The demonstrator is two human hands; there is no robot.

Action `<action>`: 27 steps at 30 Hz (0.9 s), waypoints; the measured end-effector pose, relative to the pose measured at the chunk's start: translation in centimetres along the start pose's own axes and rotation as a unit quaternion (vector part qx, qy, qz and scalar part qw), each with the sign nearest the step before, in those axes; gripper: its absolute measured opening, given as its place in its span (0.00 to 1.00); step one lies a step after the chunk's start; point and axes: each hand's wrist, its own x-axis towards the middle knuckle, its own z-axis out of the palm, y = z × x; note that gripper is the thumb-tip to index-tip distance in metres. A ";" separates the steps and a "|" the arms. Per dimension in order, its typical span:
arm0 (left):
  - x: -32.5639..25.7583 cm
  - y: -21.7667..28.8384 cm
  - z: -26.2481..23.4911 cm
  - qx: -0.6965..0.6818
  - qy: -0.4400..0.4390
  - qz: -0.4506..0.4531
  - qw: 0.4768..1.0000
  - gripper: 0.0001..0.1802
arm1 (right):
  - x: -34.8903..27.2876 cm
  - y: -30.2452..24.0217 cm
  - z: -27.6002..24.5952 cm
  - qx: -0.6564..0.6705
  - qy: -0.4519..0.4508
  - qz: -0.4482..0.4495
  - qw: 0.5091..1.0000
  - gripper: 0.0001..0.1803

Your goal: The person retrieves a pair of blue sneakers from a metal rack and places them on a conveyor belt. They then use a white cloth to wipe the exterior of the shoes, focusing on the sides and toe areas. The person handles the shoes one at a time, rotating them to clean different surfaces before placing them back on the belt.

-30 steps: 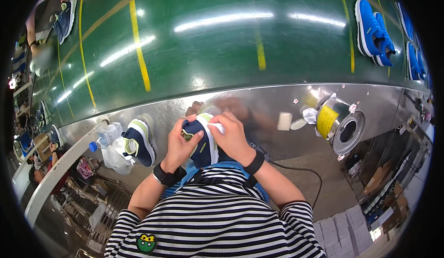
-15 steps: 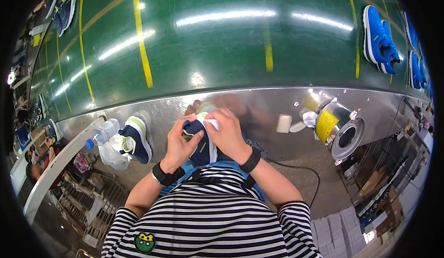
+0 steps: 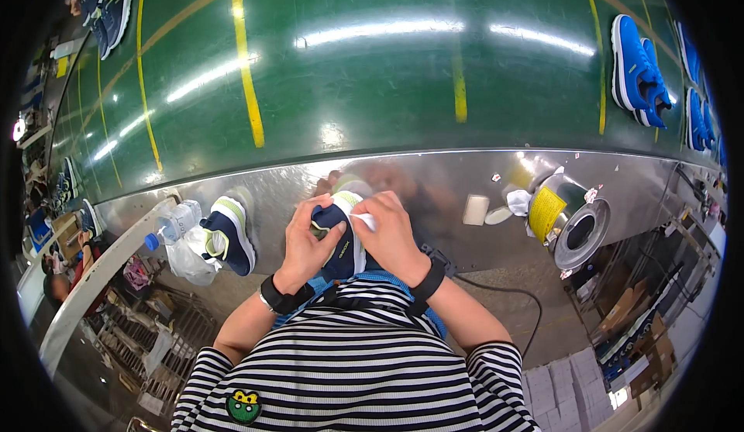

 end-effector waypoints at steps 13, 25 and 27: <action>-0.3 -1.3 -0.2 -0.025 -0.014 -0.032 0.999 0.24 | -4.2 0.5 -1.3 0.050 0.016 0.024 0.998 0.06; 0.0 -1.3 -0.4 -0.021 -0.030 -0.024 0.999 0.23 | -2.6 0.6 1.1 0.071 0.077 0.009 0.994 0.06; -0.1 -1.4 -0.3 -0.019 -0.029 -0.020 0.999 0.24 | -1.7 0.3 1.3 0.064 0.078 0.004 0.995 0.05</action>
